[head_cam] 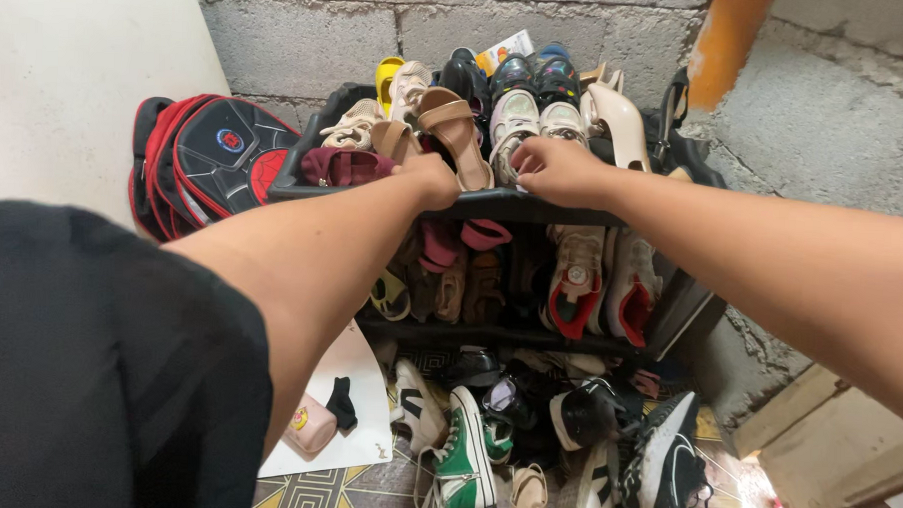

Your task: The person organizes a cluttered shoe rack by removing various pairs of shoes and placing them on the floor. They handle sneakers, sandals, and heels, moving them from the top and middle shelves to the ground in front of the rack.

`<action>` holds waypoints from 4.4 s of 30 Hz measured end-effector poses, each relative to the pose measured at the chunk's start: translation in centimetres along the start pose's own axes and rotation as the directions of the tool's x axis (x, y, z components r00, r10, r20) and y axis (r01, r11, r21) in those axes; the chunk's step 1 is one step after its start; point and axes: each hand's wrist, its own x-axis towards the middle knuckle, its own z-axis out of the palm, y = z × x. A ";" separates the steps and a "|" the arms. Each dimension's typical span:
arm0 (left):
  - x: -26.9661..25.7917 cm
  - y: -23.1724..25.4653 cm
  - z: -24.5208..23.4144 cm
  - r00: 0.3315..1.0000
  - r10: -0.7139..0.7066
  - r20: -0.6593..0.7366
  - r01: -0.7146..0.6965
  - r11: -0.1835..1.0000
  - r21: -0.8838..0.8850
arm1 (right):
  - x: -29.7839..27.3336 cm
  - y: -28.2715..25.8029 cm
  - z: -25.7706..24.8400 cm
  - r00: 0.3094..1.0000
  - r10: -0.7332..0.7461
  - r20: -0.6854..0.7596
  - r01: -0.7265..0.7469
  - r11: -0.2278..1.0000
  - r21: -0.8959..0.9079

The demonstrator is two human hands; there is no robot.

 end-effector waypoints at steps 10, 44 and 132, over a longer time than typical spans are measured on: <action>3.1 -2.0 2.6 0.979 0.171 0.114 -0.165 0.984 -0.063 | 5.9 1.5 5.7 0.943 0.149 0.299 -0.137 0.989 -0.063; 4.2 -0.8 -0.7 0.919 -0.130 -0.372 -0.173 0.717 -0.676 | 5.0 3.2 2.8 0.966 0.248 0.069 -0.247 0.969 -0.030; 0.1 -8.7 5.4 0.858 -0.320 -0.401 0.136 0.896 -0.423 | 8.4 -3.0 10.9 0.988 -0.067 -0.142 0.091 0.982 0.164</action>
